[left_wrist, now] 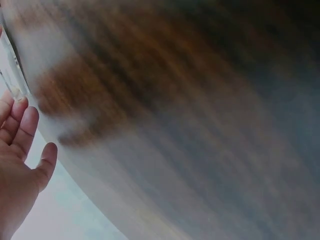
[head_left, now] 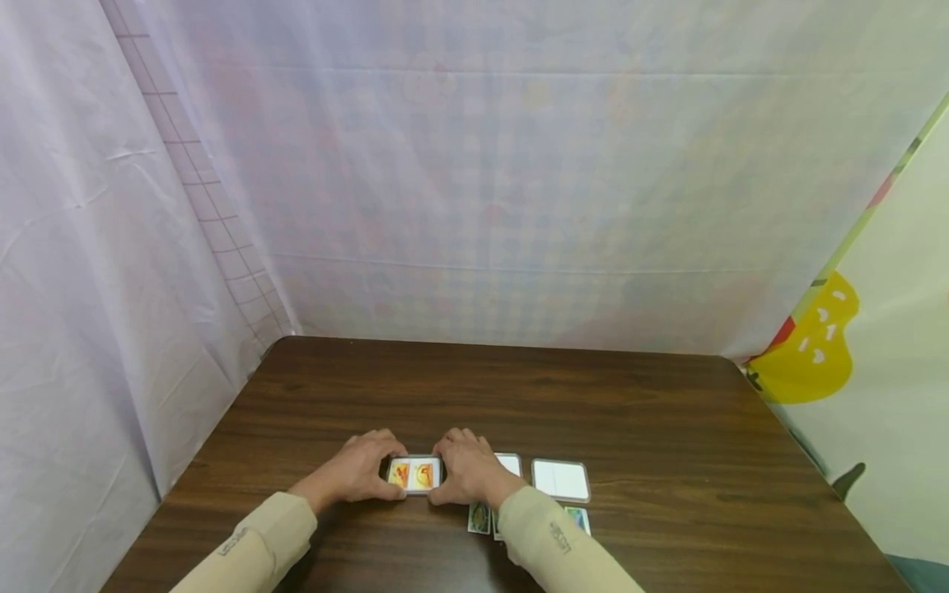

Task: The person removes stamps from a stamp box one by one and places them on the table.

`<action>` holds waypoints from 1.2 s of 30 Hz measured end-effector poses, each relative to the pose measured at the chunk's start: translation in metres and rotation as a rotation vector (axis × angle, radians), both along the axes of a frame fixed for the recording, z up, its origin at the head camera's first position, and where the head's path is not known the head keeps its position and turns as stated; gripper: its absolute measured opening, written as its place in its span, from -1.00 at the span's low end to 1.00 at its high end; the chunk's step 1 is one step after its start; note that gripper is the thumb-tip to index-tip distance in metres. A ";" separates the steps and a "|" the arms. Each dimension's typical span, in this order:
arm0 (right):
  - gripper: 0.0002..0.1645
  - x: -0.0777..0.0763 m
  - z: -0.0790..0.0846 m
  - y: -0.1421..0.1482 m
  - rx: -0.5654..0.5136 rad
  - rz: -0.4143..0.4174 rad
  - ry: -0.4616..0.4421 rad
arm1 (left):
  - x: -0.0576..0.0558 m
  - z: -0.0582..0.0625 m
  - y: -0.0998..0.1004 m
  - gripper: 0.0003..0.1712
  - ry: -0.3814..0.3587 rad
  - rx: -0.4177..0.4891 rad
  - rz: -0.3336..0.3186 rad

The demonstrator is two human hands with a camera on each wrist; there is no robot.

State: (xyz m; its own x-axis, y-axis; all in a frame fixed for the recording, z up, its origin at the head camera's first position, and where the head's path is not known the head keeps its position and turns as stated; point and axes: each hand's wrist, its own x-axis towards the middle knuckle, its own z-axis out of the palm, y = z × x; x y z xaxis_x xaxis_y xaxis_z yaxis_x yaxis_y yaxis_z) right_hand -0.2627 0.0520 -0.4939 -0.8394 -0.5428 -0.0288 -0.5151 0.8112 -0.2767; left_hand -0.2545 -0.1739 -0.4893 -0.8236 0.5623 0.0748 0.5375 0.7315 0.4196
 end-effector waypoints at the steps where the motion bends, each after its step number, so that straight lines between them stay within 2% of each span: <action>1: -0.26 0.000 0.000 0.000 -0.001 0.001 0.001 | 0.000 0.000 0.000 -0.43 0.003 0.000 0.000; 26: -0.25 0.002 0.001 0.004 -0.032 0.024 -0.031 | 0.001 -0.002 -0.001 -0.40 0.009 0.004 -0.004; 36: -0.09 0.001 0.001 0.005 -0.038 0.032 -0.018 | -0.002 0.003 -0.004 -0.38 -0.006 0.004 -0.005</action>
State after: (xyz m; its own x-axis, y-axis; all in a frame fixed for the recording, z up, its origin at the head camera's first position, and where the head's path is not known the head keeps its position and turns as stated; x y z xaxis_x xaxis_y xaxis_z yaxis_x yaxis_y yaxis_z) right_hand -0.2614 0.0570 -0.4932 -0.8213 -0.5700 -0.0227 -0.5349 0.7833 -0.3166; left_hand -0.2565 -0.1779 -0.4859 -0.8210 0.5663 0.0719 0.5388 0.7272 0.4254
